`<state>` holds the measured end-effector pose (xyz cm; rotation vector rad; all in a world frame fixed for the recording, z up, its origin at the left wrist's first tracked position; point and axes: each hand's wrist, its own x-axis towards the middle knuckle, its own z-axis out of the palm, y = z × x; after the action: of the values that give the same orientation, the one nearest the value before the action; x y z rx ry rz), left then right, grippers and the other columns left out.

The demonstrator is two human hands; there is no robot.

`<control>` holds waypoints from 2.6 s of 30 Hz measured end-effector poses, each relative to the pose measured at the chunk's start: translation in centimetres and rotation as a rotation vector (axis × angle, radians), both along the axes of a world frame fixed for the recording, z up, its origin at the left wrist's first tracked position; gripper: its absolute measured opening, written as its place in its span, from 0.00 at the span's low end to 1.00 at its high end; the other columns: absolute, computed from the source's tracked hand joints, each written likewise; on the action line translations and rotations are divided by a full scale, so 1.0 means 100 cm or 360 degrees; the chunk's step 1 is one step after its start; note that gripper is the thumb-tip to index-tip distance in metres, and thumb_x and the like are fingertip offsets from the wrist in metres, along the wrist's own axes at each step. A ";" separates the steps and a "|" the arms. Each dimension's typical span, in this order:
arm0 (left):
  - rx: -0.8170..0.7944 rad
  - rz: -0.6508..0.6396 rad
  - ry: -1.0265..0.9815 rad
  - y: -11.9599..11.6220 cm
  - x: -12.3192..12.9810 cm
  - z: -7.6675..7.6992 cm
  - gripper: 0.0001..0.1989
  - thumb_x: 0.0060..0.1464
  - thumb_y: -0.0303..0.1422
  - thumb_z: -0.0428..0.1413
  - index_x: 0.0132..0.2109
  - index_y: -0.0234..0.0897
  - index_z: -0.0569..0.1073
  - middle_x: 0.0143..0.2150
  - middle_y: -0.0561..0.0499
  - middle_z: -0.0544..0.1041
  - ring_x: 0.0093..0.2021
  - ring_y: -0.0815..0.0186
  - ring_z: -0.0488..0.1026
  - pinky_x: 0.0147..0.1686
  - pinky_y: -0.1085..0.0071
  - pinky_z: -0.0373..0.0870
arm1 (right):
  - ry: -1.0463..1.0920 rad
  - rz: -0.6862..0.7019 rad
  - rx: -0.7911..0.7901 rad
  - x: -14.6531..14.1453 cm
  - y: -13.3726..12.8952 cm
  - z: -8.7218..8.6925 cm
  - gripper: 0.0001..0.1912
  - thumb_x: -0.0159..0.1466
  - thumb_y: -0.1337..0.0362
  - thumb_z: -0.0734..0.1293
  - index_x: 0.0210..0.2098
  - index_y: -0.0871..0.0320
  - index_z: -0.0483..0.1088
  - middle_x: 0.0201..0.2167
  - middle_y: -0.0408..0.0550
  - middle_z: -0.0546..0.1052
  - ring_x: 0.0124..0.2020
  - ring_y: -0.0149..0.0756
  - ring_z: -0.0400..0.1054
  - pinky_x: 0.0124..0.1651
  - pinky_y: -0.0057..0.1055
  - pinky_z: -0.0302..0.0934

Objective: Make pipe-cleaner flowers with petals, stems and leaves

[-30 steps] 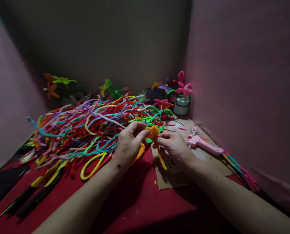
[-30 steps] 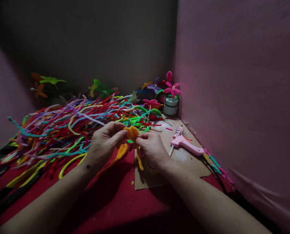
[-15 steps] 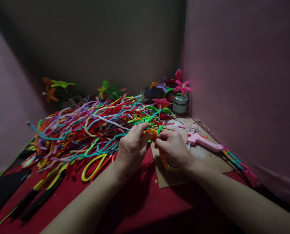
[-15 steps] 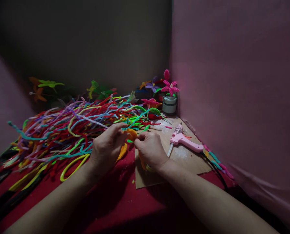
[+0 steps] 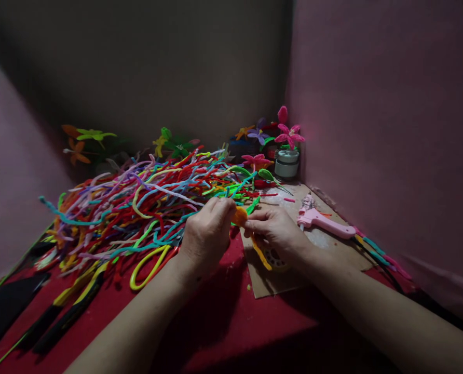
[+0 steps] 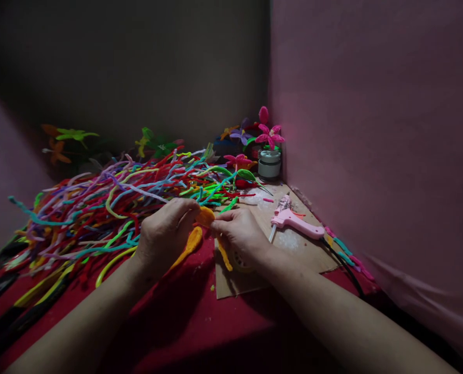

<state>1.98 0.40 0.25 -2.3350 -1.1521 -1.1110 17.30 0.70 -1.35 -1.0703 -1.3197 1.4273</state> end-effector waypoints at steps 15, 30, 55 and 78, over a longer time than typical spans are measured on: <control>0.0050 -0.0112 -0.0088 -0.005 0.002 0.007 0.05 0.56 0.26 0.48 0.33 0.36 0.67 0.28 0.54 0.71 0.28 0.73 0.68 0.30 0.79 0.63 | 0.0258 0.0221 -0.0216 0.005 0.009 -0.006 0.04 0.47 0.68 0.68 0.18 0.62 0.71 0.07 0.37 0.64 0.08 0.21 0.49 0.11 0.21 0.38; 0.0175 -0.0146 -0.0045 0.001 -0.001 0.006 0.04 0.54 0.24 0.50 0.32 0.35 0.68 0.26 0.54 0.71 0.25 0.74 0.68 0.27 0.79 0.63 | 0.0139 0.0231 -0.0167 0.005 0.015 -0.007 0.05 0.47 0.70 0.68 0.16 0.62 0.69 0.07 0.37 0.61 0.09 0.21 0.50 0.13 0.23 0.39; -0.0119 -0.0153 -0.0364 0.008 -0.009 0.002 0.03 0.50 0.24 0.53 0.33 0.36 0.70 0.27 0.55 0.71 0.25 0.74 0.68 0.26 0.79 0.65 | -0.0541 -0.0103 0.0711 0.001 0.017 0.008 0.11 0.51 0.74 0.60 0.22 0.66 0.73 0.15 0.40 0.64 0.20 0.25 0.54 0.24 0.25 0.48; -0.0191 -0.0080 -0.0362 0.009 -0.013 -0.003 0.06 0.49 0.25 0.54 0.36 0.38 0.70 0.28 0.54 0.73 0.25 0.72 0.71 0.27 0.77 0.68 | -0.0325 0.0046 0.0556 0.000 0.020 0.002 0.10 0.51 0.74 0.61 0.17 0.62 0.72 0.15 0.40 0.67 0.21 0.25 0.58 0.26 0.23 0.52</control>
<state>0.67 1.29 -0.06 -2.3864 -1.2765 -1.3907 17.31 2.67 -1.14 -0.9811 -1.6651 1.0748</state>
